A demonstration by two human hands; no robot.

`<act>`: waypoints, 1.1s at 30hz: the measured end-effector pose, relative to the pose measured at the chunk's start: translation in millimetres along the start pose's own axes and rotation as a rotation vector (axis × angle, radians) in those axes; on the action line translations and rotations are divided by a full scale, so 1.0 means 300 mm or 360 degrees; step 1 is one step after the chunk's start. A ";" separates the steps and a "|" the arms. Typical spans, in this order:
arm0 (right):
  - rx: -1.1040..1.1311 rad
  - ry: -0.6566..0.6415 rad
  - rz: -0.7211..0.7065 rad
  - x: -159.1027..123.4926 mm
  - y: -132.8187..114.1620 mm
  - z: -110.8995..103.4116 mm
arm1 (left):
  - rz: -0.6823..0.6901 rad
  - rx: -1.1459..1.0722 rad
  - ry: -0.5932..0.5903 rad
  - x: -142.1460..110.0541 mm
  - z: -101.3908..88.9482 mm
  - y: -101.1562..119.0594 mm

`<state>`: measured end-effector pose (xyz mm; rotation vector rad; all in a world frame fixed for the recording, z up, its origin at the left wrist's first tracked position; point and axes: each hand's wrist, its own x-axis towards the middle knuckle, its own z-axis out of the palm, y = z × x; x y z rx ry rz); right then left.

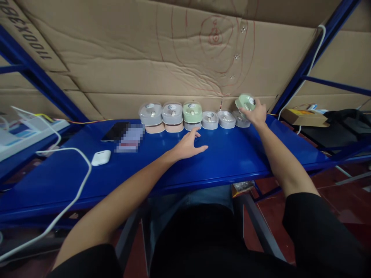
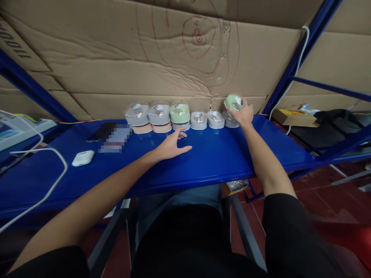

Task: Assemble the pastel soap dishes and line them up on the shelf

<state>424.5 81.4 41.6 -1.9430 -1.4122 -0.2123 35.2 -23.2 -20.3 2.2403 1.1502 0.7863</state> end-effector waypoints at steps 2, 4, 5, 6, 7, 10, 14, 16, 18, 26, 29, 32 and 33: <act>-0.0077 -0.0070 0.0092 -0.004 -0.004 0.024 | 0.0008 0.0021 -0.0011 -0.001 -0.004 -0.001; -0.0110 -0.0072 0.0128 -0.011 -0.009 0.044 | 0.0024 0.0052 -0.0017 -0.002 -0.010 -0.001; -0.0114 -0.0059 0.0135 -0.012 -0.010 0.052 | 0.0031 0.0069 -0.0020 -0.003 -0.012 -0.001; -0.0109 -0.0046 0.0141 -0.012 -0.011 0.060 | 0.0036 0.0083 -0.0025 -0.003 -0.014 -0.001; -0.0098 -0.0035 0.0147 -0.010 -0.010 0.065 | 0.0038 0.0096 -0.0031 -0.004 -0.016 0.000; -0.0073 0.0018 0.0171 -0.004 -0.010 0.065 | 0.0034 0.0125 -0.0056 -0.005 -0.018 0.002; -0.0183 0.0197 -0.0052 -0.035 -0.051 0.016 | 0.0026 0.0174 -0.0076 -0.006 -0.018 0.007; -0.0233 0.0195 -0.0373 -0.078 -0.105 -0.006 | 0.0033 0.0198 -0.0074 -0.006 -0.017 0.009; -0.0236 0.0032 -0.0745 -0.132 -0.176 -0.003 | 0.0061 0.0221 -0.0078 -0.006 -0.018 0.011; -0.0254 -0.0694 -0.1382 -0.323 -0.354 0.103 | 0.0141 0.0283 -0.0074 0.005 -0.012 0.002; -0.0237 -0.0629 -0.1312 -0.360 -0.354 0.043 | 0.0152 0.0277 -0.0035 0.009 -0.006 -0.001; -0.0174 -0.0498 -0.1168 -0.384 -0.349 -0.009 | 0.0184 0.0281 0.0001 0.011 -0.007 0.001; -0.0155 -0.0482 -0.1161 -0.391 -0.347 -0.013 | 0.0193 0.0281 0.0015 0.011 -0.008 0.001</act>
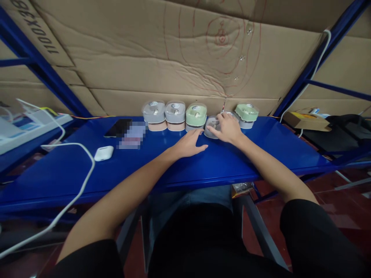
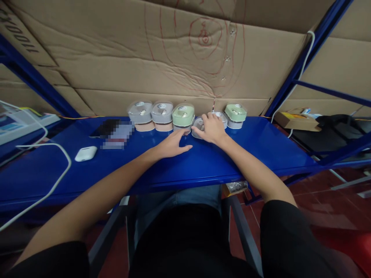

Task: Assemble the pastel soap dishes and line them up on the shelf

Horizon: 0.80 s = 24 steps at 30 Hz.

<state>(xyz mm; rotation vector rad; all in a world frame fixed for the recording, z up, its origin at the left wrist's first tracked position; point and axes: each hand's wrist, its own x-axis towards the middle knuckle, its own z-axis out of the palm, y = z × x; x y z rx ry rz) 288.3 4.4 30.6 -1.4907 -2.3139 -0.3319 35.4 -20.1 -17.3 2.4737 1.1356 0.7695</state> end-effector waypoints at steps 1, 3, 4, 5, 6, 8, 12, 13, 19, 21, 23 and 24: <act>0.0011 -0.0005 -0.0022 -0.005 -0.003 0.005 | 0.0004 0.0000 0.0017 0.000 -0.002 0.000; 0.0015 -0.0068 -0.0105 -0.010 -0.007 0.030 | 0.0002 0.0003 0.0062 -0.002 -0.007 0.000; 0.0005 -0.0105 -0.0140 -0.011 -0.008 0.046 | 0.0003 0.0009 0.0085 -0.003 -0.009 -0.001; -0.0011 -0.0132 -0.0159 -0.011 -0.010 0.060 | 0.0009 0.0018 0.0102 -0.003 -0.011 -0.002; -0.0029 -0.0151 -0.0161 -0.011 -0.012 0.072 | 0.0016 0.0027 0.0109 -0.004 -0.011 -0.003; -0.0067 -0.0168 -0.0141 -0.011 -0.017 0.084 | 0.0029 0.0040 0.0098 -0.002 -0.009 -0.006; -0.0134 -0.0189 -0.0097 -0.011 -0.032 0.065 | 0.0029 0.0050 0.0036 0.006 0.004 -0.011; -0.0149 -0.0197 -0.0100 -0.012 -0.034 0.053 | 0.0023 0.0053 0.0019 0.009 0.008 -0.012; 0.0010 -0.0203 -0.0097 -0.024 -0.013 -0.023 | 0.0031 0.0083 -0.0040 0.043 0.031 -0.019; 0.0095 -0.0148 -0.0038 -0.029 -0.009 -0.035 | 0.0055 0.0089 -0.0053 0.057 0.032 -0.027; 0.0107 -0.0064 0.0089 -0.035 -0.015 -0.037 | 0.0058 0.0099 -0.0060 0.067 0.029 -0.038; 0.0087 -0.0045 0.0184 -0.038 -0.021 -0.036 | 0.0046 0.0103 -0.0057 0.070 0.027 -0.043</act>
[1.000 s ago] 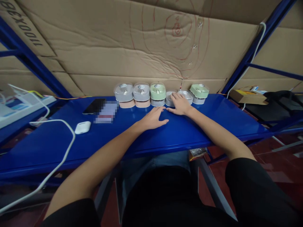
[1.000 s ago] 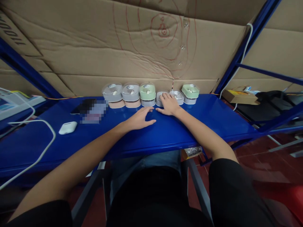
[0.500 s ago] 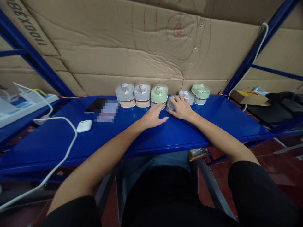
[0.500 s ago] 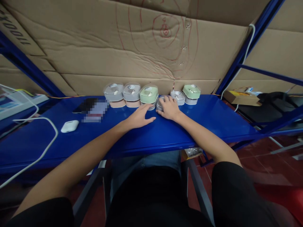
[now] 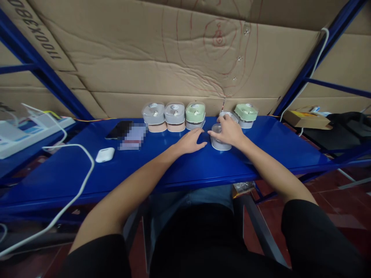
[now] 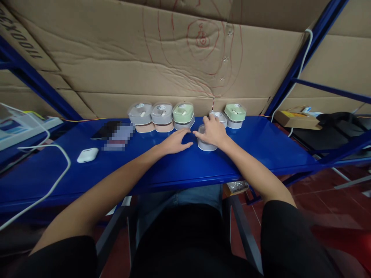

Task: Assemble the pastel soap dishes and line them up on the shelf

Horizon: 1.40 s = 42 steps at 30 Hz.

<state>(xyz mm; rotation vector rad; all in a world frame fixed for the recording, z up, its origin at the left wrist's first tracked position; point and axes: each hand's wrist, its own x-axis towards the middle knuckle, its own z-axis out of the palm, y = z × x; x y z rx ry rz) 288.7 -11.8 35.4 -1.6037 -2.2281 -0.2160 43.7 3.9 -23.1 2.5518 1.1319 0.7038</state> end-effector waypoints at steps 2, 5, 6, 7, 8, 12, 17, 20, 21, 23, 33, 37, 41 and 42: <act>-0.0049 -0.0046 0.0210 -0.008 -0.009 0.002 | -0.0039 0.0002 0.0014 0.001 -0.003 -0.008; -0.0046 -0.0236 0.0285 -0.018 0.001 -0.005 | -0.0081 -0.0048 0.0051 -0.007 -0.009 -0.015; -0.0005 -0.0294 0.0201 -0.019 0.012 -0.010 | -0.0086 -0.0086 0.0063 -0.011 -0.013 -0.017; 0.0066 -0.0348 0.0057 -0.020 0.027 -0.015 | -0.0082 -0.0137 0.0066 -0.016 -0.019 -0.020; 0.0173 -0.0401 -0.0131 -0.019 0.043 -0.018 | -0.0071 -0.0199 0.0058 -0.023 -0.026 -0.023; 0.0711 -0.0502 -0.0773 -0.011 0.088 -0.011 | 0.0055 -0.0480 -0.0043 -0.051 -0.061 -0.038; 0.0846 -0.0535 -0.0827 -0.015 0.054 0.013 | 0.0204 -0.0683 -0.0076 -0.063 -0.071 -0.035; 0.0873 -0.0486 -0.0830 -0.016 0.051 -0.002 | 0.0176 -0.0675 -0.0057 -0.063 -0.065 -0.023; 0.0877 -0.0457 -0.0805 -0.014 0.062 -0.014 | 0.0157 -0.0660 -0.0047 -0.064 -0.066 -0.019; 0.0851 -0.0429 -0.0706 -0.009 0.102 -0.045 | 0.0109 -0.0584 -0.0041 -0.070 -0.075 -0.008; 0.0210 -0.0809 0.0106 0.024 0.305 -0.092 | 0.0138 -0.0258 -0.0225 -0.092 -0.130 0.052; 0.0162 -0.0856 0.0062 0.025 0.313 -0.078 | 0.0119 -0.0293 -0.0101 -0.081 -0.159 0.036; 0.0141 -0.0891 0.0014 0.019 0.301 -0.071 | 0.0051 -0.0163 -0.0076 -0.082 -0.230 -0.004; 0.0146 -0.0895 0.0010 0.018 0.298 -0.069 | 0.0008 -0.0116 -0.0089 -0.085 -0.247 -0.015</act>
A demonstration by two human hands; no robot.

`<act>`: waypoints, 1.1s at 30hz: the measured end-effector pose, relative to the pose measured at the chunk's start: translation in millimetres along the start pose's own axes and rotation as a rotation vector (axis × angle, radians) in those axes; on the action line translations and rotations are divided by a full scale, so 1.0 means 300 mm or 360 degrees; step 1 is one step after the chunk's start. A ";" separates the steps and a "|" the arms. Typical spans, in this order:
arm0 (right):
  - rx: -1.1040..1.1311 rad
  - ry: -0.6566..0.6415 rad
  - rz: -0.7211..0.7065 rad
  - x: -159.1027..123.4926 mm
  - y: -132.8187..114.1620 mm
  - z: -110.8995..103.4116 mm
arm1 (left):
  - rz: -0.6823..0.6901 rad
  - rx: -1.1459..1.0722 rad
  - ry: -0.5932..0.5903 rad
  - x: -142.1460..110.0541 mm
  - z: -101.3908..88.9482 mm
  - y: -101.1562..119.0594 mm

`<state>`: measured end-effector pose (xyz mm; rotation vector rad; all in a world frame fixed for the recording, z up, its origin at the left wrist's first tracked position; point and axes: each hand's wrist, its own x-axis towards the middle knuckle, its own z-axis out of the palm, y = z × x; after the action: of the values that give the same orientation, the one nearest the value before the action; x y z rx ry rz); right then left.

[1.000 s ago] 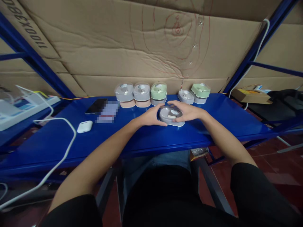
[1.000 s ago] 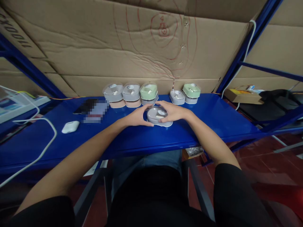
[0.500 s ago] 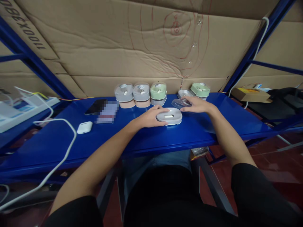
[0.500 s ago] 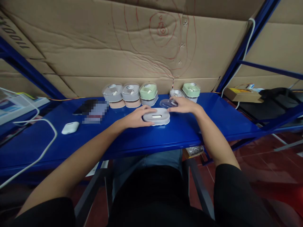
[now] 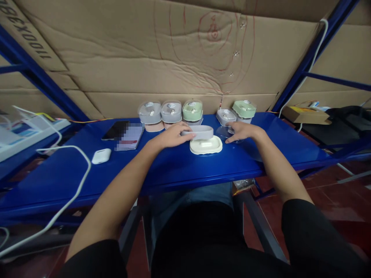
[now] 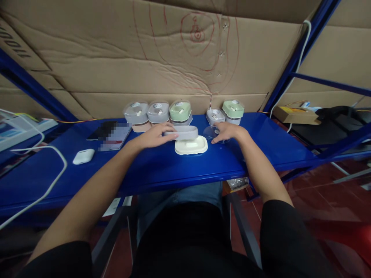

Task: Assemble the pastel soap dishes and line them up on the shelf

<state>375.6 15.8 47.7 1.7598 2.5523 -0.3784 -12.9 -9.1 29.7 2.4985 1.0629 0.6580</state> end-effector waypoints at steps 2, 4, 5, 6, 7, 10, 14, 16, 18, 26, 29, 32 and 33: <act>0.0013 -0.0009 0.0001 0.002 -0.004 0.004 | -0.0092 0.0098 -0.0019 -0.006 -0.024 -0.020; 0.0019 -0.0017 0.0015 0.005 -0.006 0.006 | -0.0160 0.0180 -0.0030 -0.007 -0.034 -0.037; 0.0018 -0.0021 0.0021 0.006 -0.006 0.006 | -0.0189 0.0211 -0.0041 -0.006 -0.035 -0.043; 0.0014 -0.0028 0.0022 0.007 -0.005 0.006 | -0.0219 0.0238 -0.0062 -0.005 -0.035 -0.047; 0.0009 -0.0035 0.0023 0.008 -0.004 0.006 | -0.0252 0.0262 -0.0099 -0.004 -0.035 -0.050; -0.0005 -0.0051 0.0025 0.012 0.001 0.005 | -0.0337 0.0345 -0.0240 -0.001 -0.036 -0.054; -0.0004 -0.0034 0.0013 0.016 0.011 0.008 | -0.0319 0.0360 -0.0242 0.000 -0.043 -0.058; 0.0003 -0.0012 -0.0016 0.017 0.015 0.010 | -0.0269 0.0278 -0.0157 0.001 -0.040 -0.053; 0.0019 0.0013 -0.0043 0.018 0.018 0.011 | -0.0193 0.0164 -0.0035 0.001 -0.028 -0.035; -0.0020 0.0025 -0.0069 0.015 0.009 0.009 | 0.0010 -0.0019 -0.0041 -0.007 0.087 0.103; -0.0029 0.0019 -0.0060 0.014 0.001 0.009 | -0.0006 0.0032 -0.0143 -0.008 0.114 0.120; -0.0021 0.0004 -0.0041 0.008 -0.008 0.005 | 0.0007 0.0061 -0.0170 -0.009 0.125 0.121; -0.0015 0.0013 -0.0026 0.004 -0.011 0.001 | 0.0013 0.0059 -0.0161 -0.008 0.129 0.120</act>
<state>372.0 15.8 47.8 1.7420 2.5712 -0.3594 27.2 -39.6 14.1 2.5393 1.0379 0.5123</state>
